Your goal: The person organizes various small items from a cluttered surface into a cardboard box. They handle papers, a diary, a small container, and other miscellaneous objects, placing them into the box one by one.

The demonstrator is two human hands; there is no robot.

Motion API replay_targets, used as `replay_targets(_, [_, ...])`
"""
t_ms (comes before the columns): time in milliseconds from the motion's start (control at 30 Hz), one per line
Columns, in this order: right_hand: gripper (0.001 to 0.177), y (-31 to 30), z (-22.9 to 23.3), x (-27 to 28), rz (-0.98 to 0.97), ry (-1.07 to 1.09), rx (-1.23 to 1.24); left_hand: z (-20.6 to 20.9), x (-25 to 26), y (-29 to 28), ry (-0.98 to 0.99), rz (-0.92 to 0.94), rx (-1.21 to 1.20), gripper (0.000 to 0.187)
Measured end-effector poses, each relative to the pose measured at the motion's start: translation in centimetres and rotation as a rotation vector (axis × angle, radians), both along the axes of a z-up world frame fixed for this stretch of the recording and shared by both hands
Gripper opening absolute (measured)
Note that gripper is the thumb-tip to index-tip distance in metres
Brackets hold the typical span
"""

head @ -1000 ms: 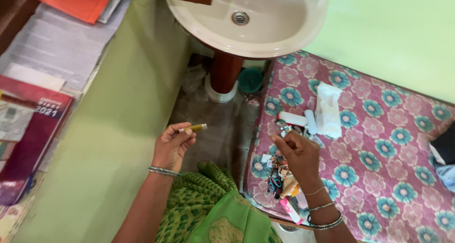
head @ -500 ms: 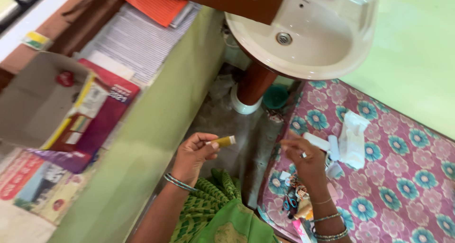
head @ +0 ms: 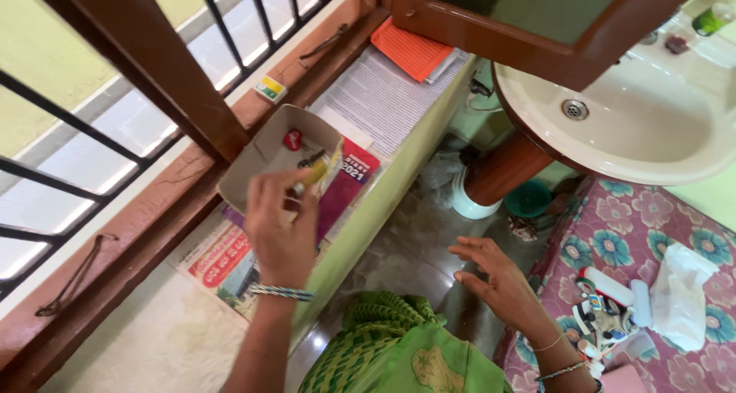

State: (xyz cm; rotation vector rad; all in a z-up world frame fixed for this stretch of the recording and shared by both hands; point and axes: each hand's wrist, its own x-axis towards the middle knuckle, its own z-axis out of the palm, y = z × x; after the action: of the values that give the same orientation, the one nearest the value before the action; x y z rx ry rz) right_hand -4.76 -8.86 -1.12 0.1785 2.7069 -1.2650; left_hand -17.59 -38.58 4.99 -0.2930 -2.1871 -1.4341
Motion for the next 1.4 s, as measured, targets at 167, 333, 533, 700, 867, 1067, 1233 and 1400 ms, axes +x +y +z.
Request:
replay_targets(167, [0.044, -1.5, 0.1, -1.5, -0.031, -0.096, 0.006, 1.0, -2.3, -5.1, 0.042, 0.091, -0.153, 0.032])
replay_targets(333, [0.043, -1.5, -2.3, -1.0, 0.103, 0.025, 0.033, 0.9, -2.2, -3.5, 0.004, 0.049, -0.041, 0.027])
replay_targets(533, [0.045, -0.4, -5.5, 2.6, 0.146, -0.018, 0.143, -2.7, 2.8, 7.6, -0.046, -0.629, -0.183, 0.032])
replay_targets(700, [0.048, 1.0, -8.0, 7.8, -0.060, -0.123, 0.242, -8.7, 7.8, 16.5, -0.136, -1.101, -0.596, 0.054])
replay_targets(867, [0.052, 3.8, -10.8, 15.0, -0.267, -0.099, 0.248, -12.7, 11.6, 21.6, -0.207, -1.393, -0.747, 0.057])
replay_targets(1067, [0.041, 7.1, -16.0, 25.1, -0.466, -0.409, 0.107, -14.6, 15.8, 26.9, -0.287, -1.555, -0.842, 0.054])
replay_targets(1233, [0.041, 8.8, -24.1, 32.0, -0.516, -0.490, 0.050, -16.6, 17.6, 30.5, -0.345, -1.540, -0.901, 0.053])
replay_targets(1400, [0.038, 11.5, -33.1, 36.4, -0.545, -0.616, -0.012, -18.7, 18.3, 33.4, -0.371, -1.485, -0.954, 0.053])
